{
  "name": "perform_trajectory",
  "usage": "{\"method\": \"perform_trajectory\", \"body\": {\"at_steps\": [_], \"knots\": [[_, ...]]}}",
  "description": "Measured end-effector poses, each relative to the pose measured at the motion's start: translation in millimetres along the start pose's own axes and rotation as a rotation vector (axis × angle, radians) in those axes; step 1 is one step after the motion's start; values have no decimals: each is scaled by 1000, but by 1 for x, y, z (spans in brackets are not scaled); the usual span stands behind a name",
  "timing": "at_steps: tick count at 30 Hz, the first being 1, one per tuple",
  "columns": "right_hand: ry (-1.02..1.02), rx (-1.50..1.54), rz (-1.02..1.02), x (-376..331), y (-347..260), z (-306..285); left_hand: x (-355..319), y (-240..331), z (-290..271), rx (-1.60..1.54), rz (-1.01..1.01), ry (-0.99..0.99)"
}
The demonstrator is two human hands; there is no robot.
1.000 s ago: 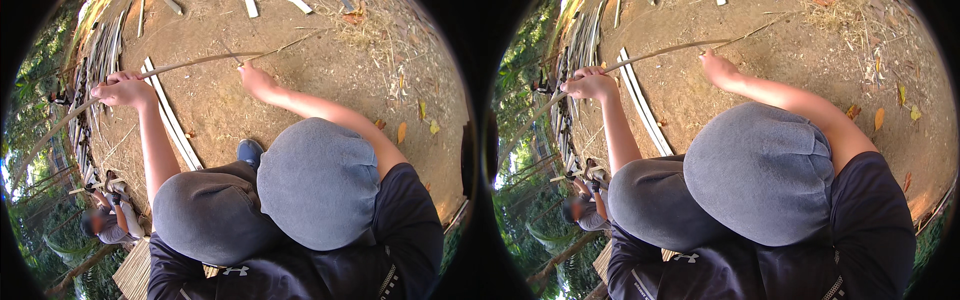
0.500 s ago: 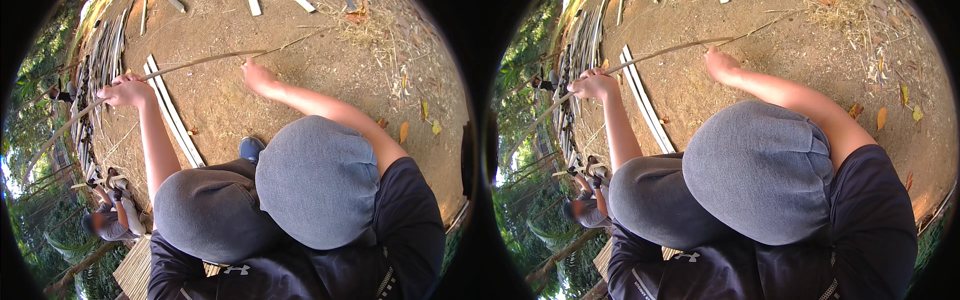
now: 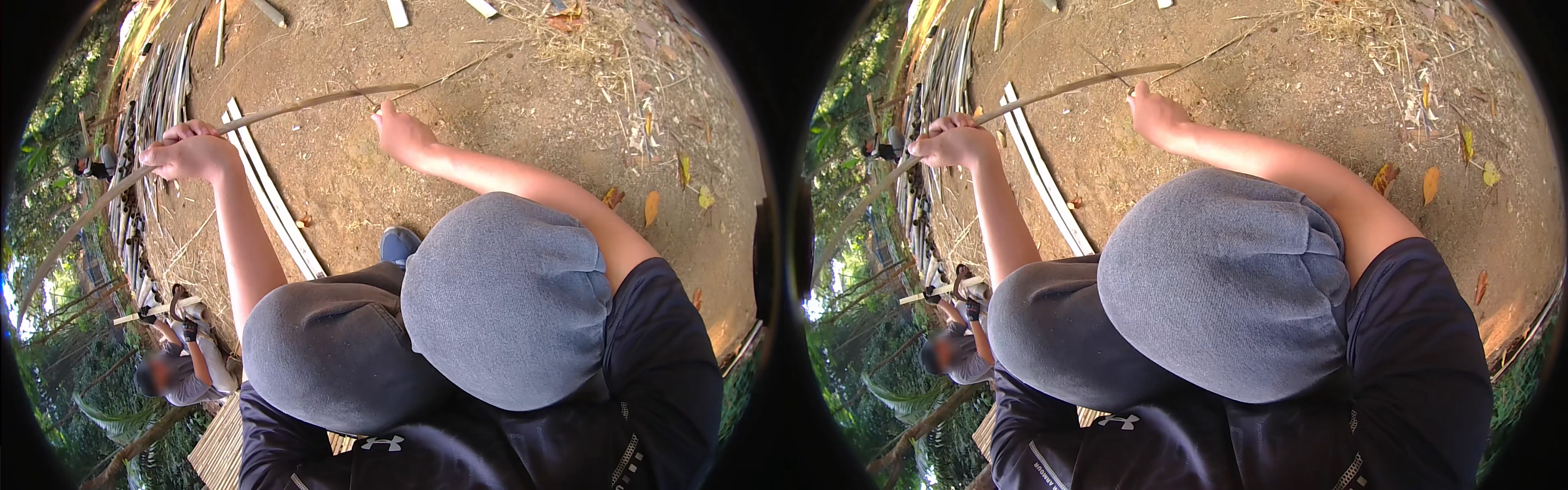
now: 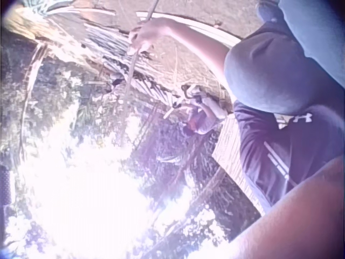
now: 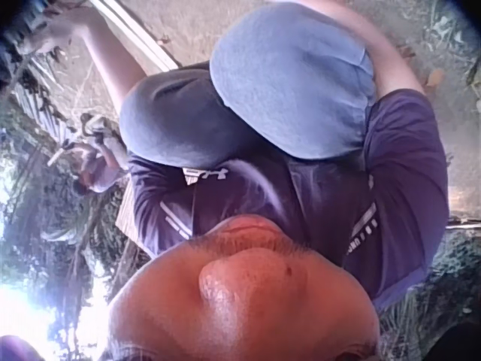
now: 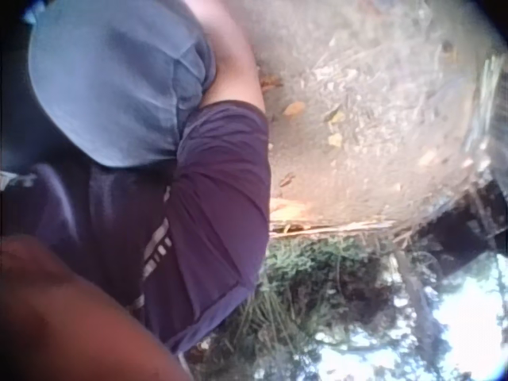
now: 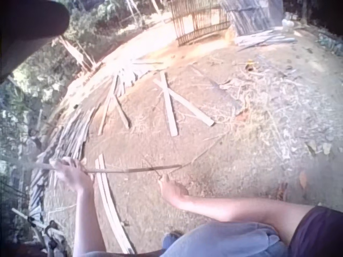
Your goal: The person shaves a long bamboo strip using a knife, repeatedly scraping the blade along the length of the wood while holding it by hand.
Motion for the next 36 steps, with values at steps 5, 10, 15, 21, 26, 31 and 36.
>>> {"method": "perform_trajectory", "body": {"at_steps": [5, 10, 15, 21, 26, 31, 36], "knots": [[172, -48, 220, 51, 89, 7, -1, -1, 18, -41, -5, -64], [94, 83, 194, 37, 73, 14, -10, 10, 18, -45, 19, -163], [157, 88, 222, 31, 79, 13, -21, 19, 23, 71, 38, -198], [209, 131, 242, 29, 96, 15, -30, 31, 27, 24, 115, -341], [282, 124, 274, 20, 106, 4, -39, 56, 37, 67, 191, -527], [254, 26, 315, 15, 110, -6, -43, 65, 38, 3, 219, -571], [-15, 84, 307, -3, 91, -9, -46, 59, 31, -227, 93, -585]]}}
Point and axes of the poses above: each hand's wrist, its own x-axis towards the middle knuckle, its own z-axis out of the palm, y = z × x, the point moved 4 cm from there along x, towards the middle knuckle, and after that the axes turned 11 degrees about -x, right-handed, at the moved point
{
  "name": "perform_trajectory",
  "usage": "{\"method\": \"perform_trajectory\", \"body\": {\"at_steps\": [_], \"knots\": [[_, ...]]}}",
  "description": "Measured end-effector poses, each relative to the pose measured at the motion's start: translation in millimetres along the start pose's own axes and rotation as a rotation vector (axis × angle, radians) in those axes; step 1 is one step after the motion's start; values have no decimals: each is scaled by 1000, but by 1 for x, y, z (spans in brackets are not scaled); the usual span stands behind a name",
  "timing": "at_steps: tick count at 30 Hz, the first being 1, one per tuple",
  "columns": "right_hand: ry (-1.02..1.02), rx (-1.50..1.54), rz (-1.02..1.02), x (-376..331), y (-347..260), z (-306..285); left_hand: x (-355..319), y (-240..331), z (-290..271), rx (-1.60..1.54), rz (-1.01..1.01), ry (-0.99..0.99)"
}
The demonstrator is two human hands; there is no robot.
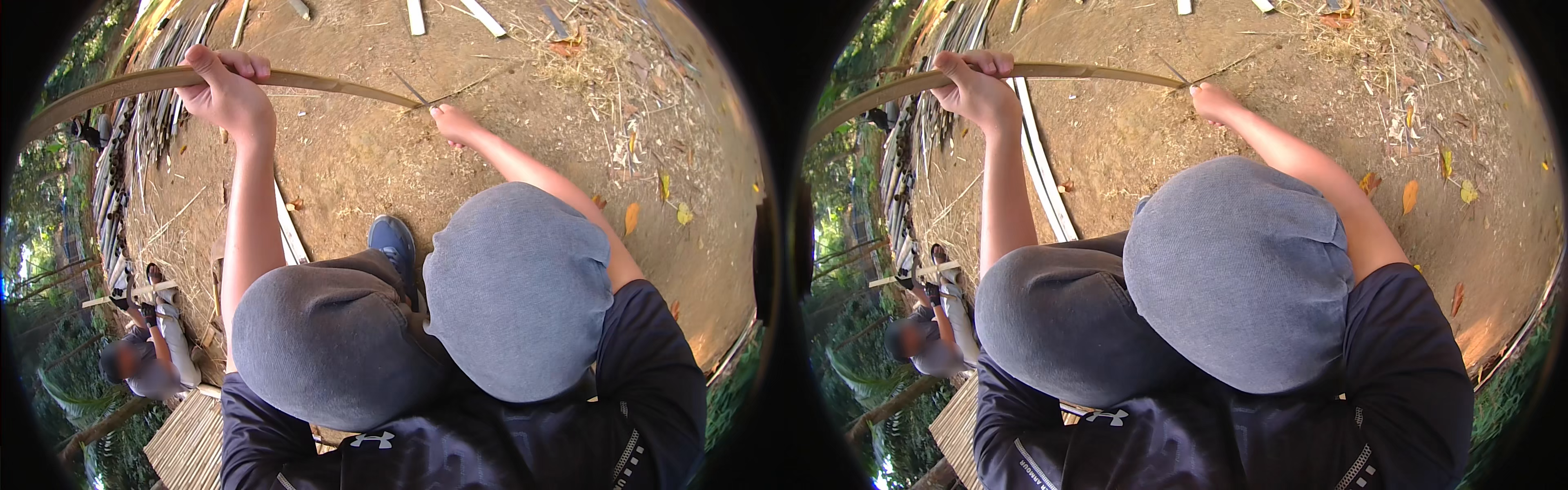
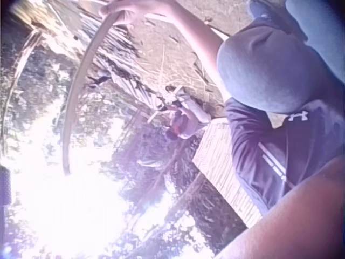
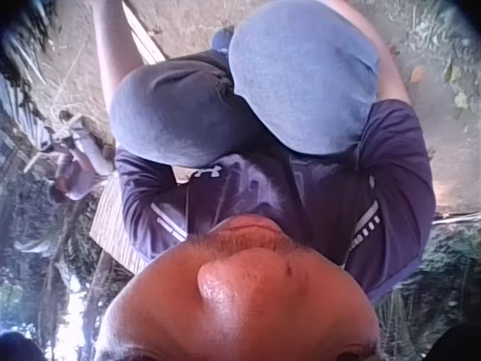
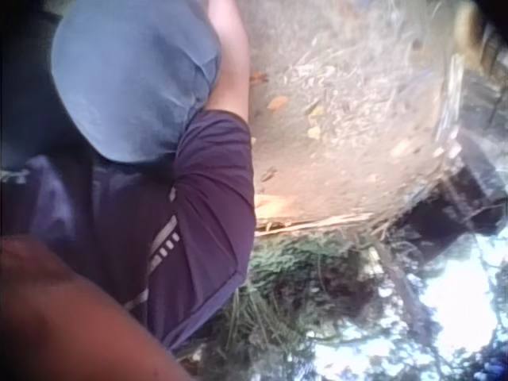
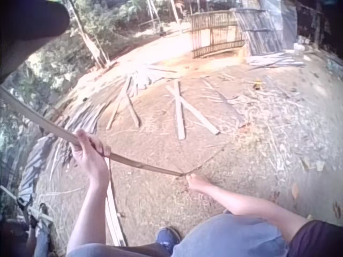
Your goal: The person shaves a long bamboo strip using a knife, repeatedly scraping the blade along the length of the wood while holding it by hand.
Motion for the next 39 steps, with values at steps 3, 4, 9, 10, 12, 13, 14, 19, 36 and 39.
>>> {"method": "perform_trajectory", "body": {"at_steps": [3, 4, 9, 10, 12, 13, 14, 19, 36, 39], "knots": [[14, -86, -131, 1, 0, 0, -1, -4, 11, -38, -15, 21], [33, -119, -203, 1, -8, 1, -1, -5, 12, -40, -15, 25], [48, -161, -358, -23, -49, 3, 0, -4, -3, -58, -40, 74], [83, -165, -326, -19, -39, 8, 2, -5, 0, -73, -42, 79], [168, -170, -249, 5, 0, 33, 6, -12, 10, -93, -71, 103], [252, -181, -304, 4, -8, 31, 6, -13, 7, -90, -78, 133], [197, -135, -320, 5, -11, 30, 7, -14, 4, -73, -75, 145], [151, -153, -370, -5, -26, 26, 12, -17, 0, -65, -97, 207], [77, 42, -259, -21, -23, 62, 18, -35, -16, 117, -197, 359], [102, 72, -206, -17, -23, 64, 20, -38, -22, 147, -206, 416]]}}
Point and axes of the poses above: each hand's wrist, its own x-axis towards the middle knuckle, its own z-axis out of the palm, y = z × x, the point moved 4 cm from there along x, towards the middle knuckle, and after that the axes turned 11 degrees about -x, right-handed, at the moved point
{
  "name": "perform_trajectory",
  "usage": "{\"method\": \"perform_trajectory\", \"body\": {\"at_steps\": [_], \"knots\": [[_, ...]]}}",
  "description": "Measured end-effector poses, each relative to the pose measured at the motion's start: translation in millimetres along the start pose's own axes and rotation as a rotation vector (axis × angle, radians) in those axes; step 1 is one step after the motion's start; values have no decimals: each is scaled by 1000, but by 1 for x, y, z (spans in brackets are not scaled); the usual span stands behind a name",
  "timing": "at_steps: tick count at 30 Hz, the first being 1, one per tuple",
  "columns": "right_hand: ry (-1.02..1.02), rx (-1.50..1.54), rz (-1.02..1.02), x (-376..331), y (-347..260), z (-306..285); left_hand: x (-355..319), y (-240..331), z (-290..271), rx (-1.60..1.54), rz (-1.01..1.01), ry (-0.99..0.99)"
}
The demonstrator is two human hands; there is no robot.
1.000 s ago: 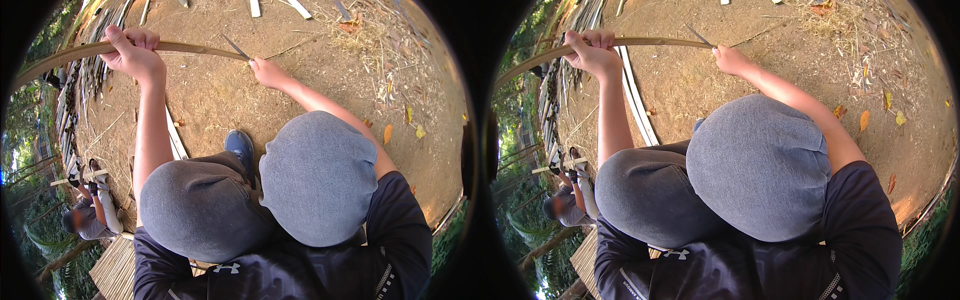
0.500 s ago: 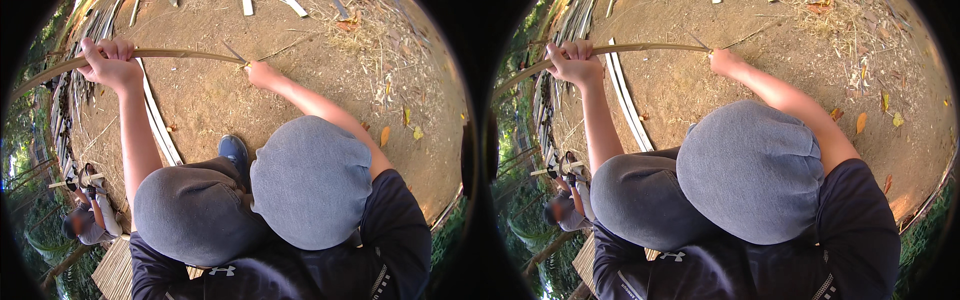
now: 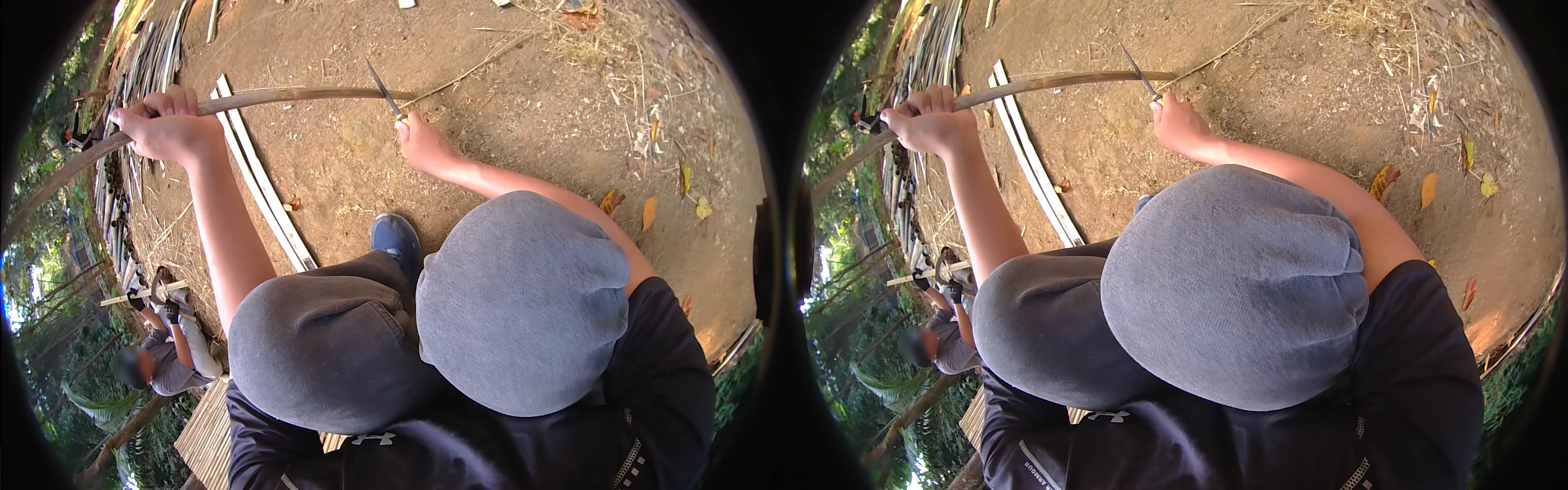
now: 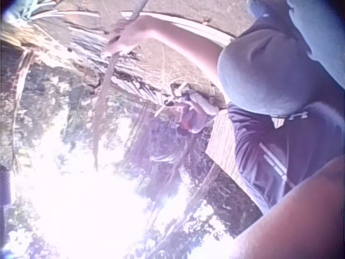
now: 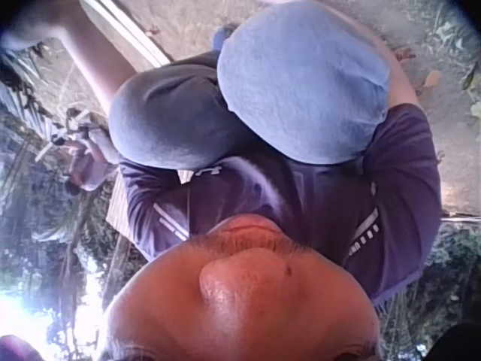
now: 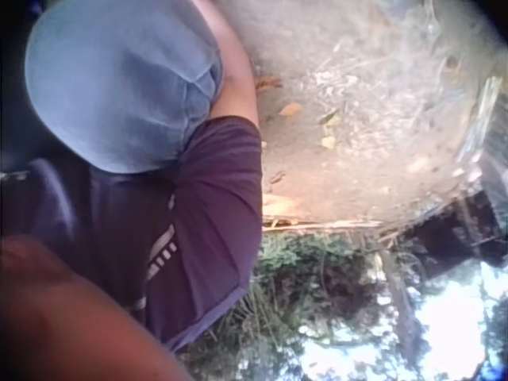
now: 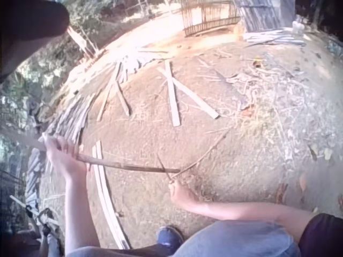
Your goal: The person shaves a long bamboo strip using a knife, repeatedly scraping the blade along the length of the wood while holding it by hand.
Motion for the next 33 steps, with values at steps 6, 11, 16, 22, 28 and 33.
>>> {"method": "perform_trajectory", "body": {"at_steps": [6, 11, 16, 22, 28, 33], "knots": [[-72, 14, 157, 5, 31, 7, 8, -4, -17, -190, -14, 23], [-49, -56, 142, 1, 25, -1, 10, -5, -18, -230, 22, -21], [63, -121, 148, 10, 29, -7, 0, -1, -11, 3, 156, -146], [7, -212, 213, 14, 37, -21, -6, -2, 0, -52, 75, -201], [-229, -261, 85, 18, 3, -59, -5, -2, -4, -87, 31, -199], [-147, -309, -21, 1, -33, -62, -8, -6, 0, -106, 12, -120]]}}
Point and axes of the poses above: each hand's wrist, its own x-axis towards the middle knuckle, its own z-axis out of the palm, y = z × x, the point moved 4 cm from there along x, towards the middle knuckle, and after that the axes turned 11 degrees about -x, right-handed, at the moved point
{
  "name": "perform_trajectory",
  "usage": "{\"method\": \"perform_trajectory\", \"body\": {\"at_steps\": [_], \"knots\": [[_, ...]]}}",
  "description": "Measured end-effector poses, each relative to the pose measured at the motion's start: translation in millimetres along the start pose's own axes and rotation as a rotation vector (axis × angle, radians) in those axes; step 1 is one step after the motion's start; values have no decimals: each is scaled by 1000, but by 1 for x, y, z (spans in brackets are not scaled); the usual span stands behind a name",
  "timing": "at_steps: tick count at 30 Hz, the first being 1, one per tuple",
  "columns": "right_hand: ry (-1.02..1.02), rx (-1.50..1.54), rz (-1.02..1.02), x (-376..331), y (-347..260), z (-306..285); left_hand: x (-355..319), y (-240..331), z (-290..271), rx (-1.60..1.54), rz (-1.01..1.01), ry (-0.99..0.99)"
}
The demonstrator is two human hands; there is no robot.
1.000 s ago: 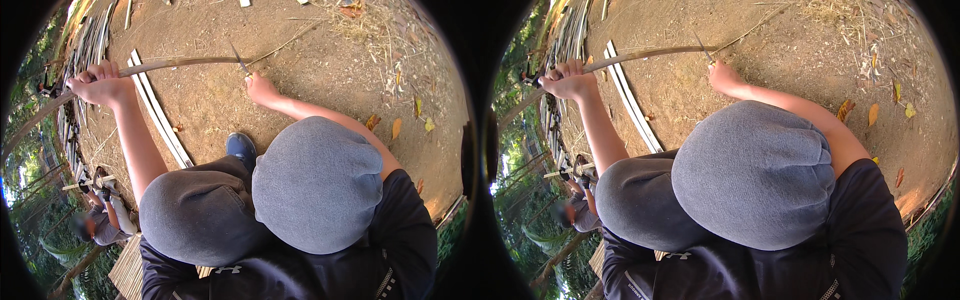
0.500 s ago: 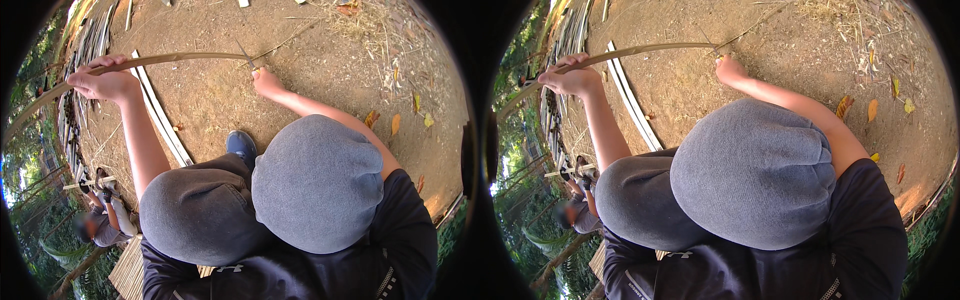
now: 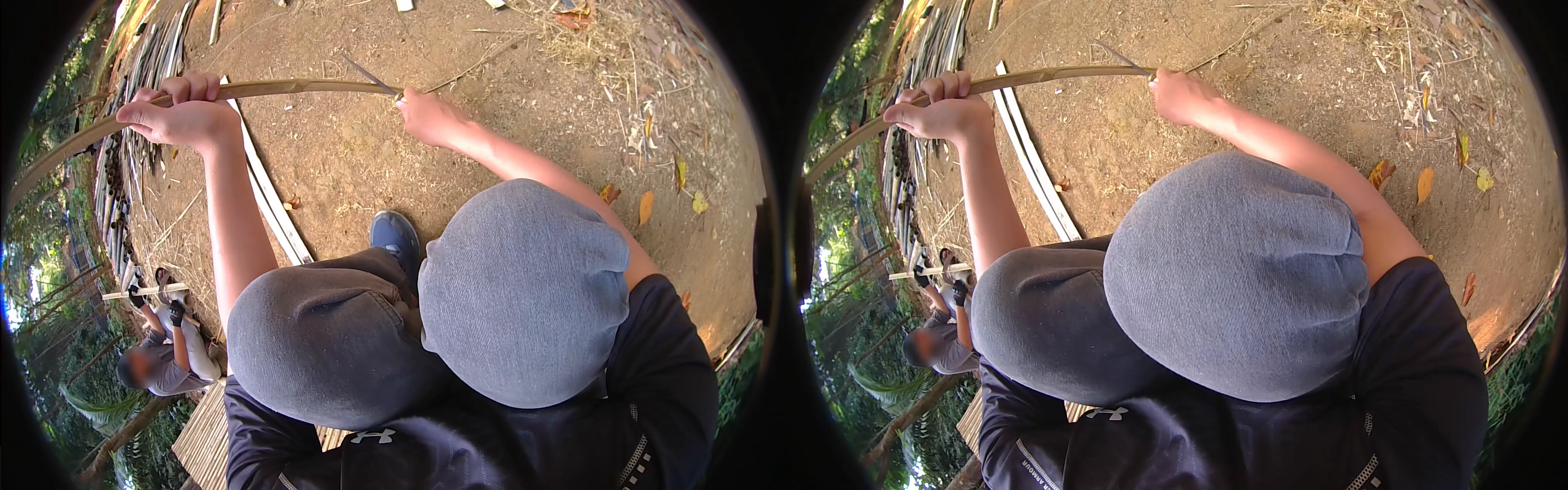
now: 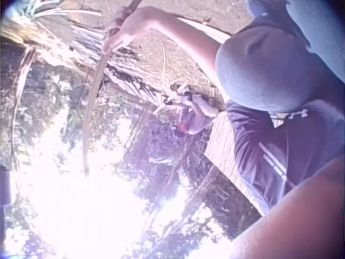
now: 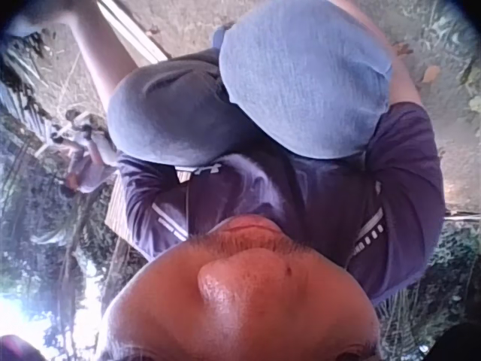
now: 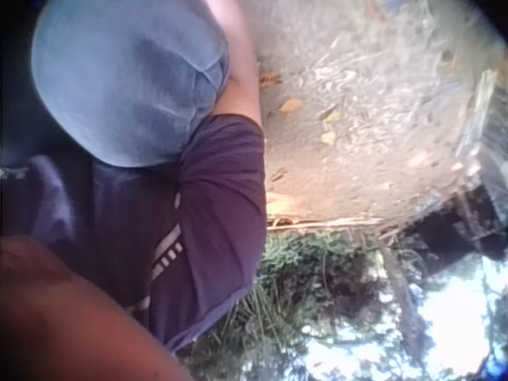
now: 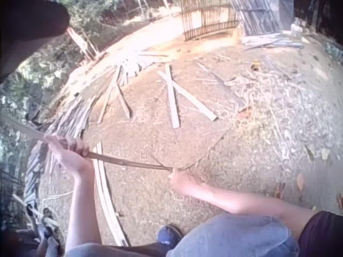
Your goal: The person shaves a long bamboo strip using a knife, repeatedly scraping the blade along the length of the wood while holding it by hand.
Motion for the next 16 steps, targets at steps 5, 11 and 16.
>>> {"method": "perform_trajectory", "body": {"at_steps": [5, 11, 16], "knots": [[-67, -66, -33, 35, 31, 14, 6, -3, -7, -5, -45, 61], [-107, -209, 6, 38, 42, 14, 12, -5, -16, 3, -65, 72], [-66, -99, -18, 24, 18, 12, 8, -4, -26, -19, -63, 87]]}}
Point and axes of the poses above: each hand's wrist, its own x-axis towards the middle knuckle, its own z-axis out of the palm, y = z × x, the point moved 4 cm from there along x, towards the middle knuckle, and after that the axes turned 11 degrees about -x, right-handed, at the moved point
